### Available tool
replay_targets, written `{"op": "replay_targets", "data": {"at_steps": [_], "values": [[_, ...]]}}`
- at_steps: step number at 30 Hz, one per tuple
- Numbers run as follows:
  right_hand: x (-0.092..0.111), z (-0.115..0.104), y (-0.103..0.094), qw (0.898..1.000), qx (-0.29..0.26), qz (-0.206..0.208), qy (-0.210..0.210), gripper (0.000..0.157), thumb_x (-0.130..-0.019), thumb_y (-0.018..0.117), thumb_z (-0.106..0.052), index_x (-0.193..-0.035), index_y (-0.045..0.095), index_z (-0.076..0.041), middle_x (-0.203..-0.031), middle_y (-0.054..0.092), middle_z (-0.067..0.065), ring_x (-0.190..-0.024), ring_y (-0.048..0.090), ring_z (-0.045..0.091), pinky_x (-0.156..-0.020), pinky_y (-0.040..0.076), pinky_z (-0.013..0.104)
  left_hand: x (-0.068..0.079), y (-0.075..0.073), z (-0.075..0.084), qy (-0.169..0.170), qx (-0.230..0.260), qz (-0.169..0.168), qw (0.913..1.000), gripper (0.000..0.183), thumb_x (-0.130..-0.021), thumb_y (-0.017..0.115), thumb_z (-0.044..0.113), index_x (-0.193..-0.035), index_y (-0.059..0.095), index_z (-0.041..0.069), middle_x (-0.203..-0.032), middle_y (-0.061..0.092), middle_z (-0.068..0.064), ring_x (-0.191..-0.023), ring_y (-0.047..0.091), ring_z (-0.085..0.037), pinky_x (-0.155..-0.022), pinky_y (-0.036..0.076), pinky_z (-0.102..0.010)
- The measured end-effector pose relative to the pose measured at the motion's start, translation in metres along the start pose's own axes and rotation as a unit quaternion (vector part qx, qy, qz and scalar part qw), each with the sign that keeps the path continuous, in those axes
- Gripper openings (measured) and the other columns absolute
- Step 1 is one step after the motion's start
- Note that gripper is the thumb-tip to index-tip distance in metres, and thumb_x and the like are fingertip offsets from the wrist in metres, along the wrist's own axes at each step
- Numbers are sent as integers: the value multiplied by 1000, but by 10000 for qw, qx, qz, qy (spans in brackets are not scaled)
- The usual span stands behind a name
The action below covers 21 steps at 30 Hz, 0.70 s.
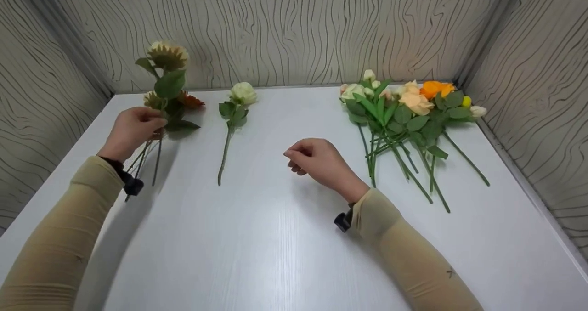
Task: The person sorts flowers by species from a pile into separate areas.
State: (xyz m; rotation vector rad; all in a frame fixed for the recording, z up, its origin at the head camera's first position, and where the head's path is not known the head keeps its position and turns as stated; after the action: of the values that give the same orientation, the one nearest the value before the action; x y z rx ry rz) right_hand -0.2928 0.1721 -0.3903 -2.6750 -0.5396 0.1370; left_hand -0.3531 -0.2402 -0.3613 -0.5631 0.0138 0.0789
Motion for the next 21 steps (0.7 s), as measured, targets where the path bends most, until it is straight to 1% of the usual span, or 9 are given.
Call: {"op": "replay_targets", "data": {"at_steps": [2,3,8,9,10,12,15,17,21], "values": [[1,1,0,10000,-15,4,8,27,-102,67,-27,-113,73,-3,-103,70,26,-96,69,45,-80,61,38,-2,-5,-13,-94,-206,-40,9997,36,-104,58,12,-135,59,-6,-119,63,-21,-99,66,-29,-85,58,-38],[1,1,0,10000,-18,4,14,27,-102,67,-27,-112,74,-3,-103,70,26,-95,69,45,-80,61,38,-3,-7,-19,-150,-343,-62,9993,34,-104,57,12,-132,60,-7,-117,63,-22,-97,66,-29,-84,57,-38],[2,3,1,10000,-30,-15,7,26,-102,67,-26,-112,74,-3,-103,70,27,-95,69,45,-80,61,39,-8,-6,-43,-458,-984,-27,9941,31,-103,59,12,-127,63,-8,-117,65,-24,-92,66,-28,-81,55,-40],[2,3,1,10000,-29,-14,3,26,-102,67,-25,-112,74,-3,-103,70,27,-95,69,44,-80,61,38,-9,-7,-46,-507,-1118,15,9924,31,-102,60,12,-126,63,-8,-117,65,-25,-92,67,-30,-81,55,-41],[2,3,1,10000,-33,-12,-9,26,-102,67,-25,-112,74,-2,-103,70,27,-95,69,44,-80,61,38,-10,-7,-49,-530,-1254,65,9907,33,-102,61,12,-128,63,-8,-118,65,-25,-94,68,-31,-82,56,-44],[2,2,0,10000,-49,-5,1,26,-102,68,-26,-111,74,-3,-102,70,26,-94,69,44,-80,61,38,-12,-9,-53,-571,-1486,123,9872,33,-101,62,10,-127,63,-10,-120,64,-27,-98,67,-36,-86,55,-48],[2,1,0,10000,-59,2,0,26,-101,68,-27,-110,74,-3,-101,70,26,-94,69,44,-79,61,38,-14,-12,-57,-550,-1792,214,9820,31,-99,61,8,-123,65,-11,-119,65,-30,-105,64,-42,-91,53,-54],[1,0,0,10000,-80,-7,17,27,-101,69,-28,-109,74,-3,-101,70,26,-95,69,44,-80,61,38,-14,-14,-61,-565,-1877,221,9804,30,-97,61,7,-121,66,-12,-119,64,-31,-108,62,-45,-93,52,-56],[0,0,2,9999,-105,-38,64,29,-100,69,-28,-110,73,-1,-102,70,27,-94,70,42,-80,61,38,-15,-20,-69,-581,-2002,288,9776,29,-94,61,6,-116,67,-13,-118,65,-31,-109,61,-45,-93,51,-56]]}}
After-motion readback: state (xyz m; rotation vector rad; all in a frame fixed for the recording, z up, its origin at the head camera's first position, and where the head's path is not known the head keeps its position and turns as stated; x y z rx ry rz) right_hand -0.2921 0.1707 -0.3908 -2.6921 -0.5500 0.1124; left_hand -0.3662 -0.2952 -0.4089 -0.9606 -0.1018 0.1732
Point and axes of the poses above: each hand's wrist, its own x-axis away from the middle knuckle, its own y-axis out of the palm, z = x × y, the point moved 6 cm from there along -x, towards the middle knuckle
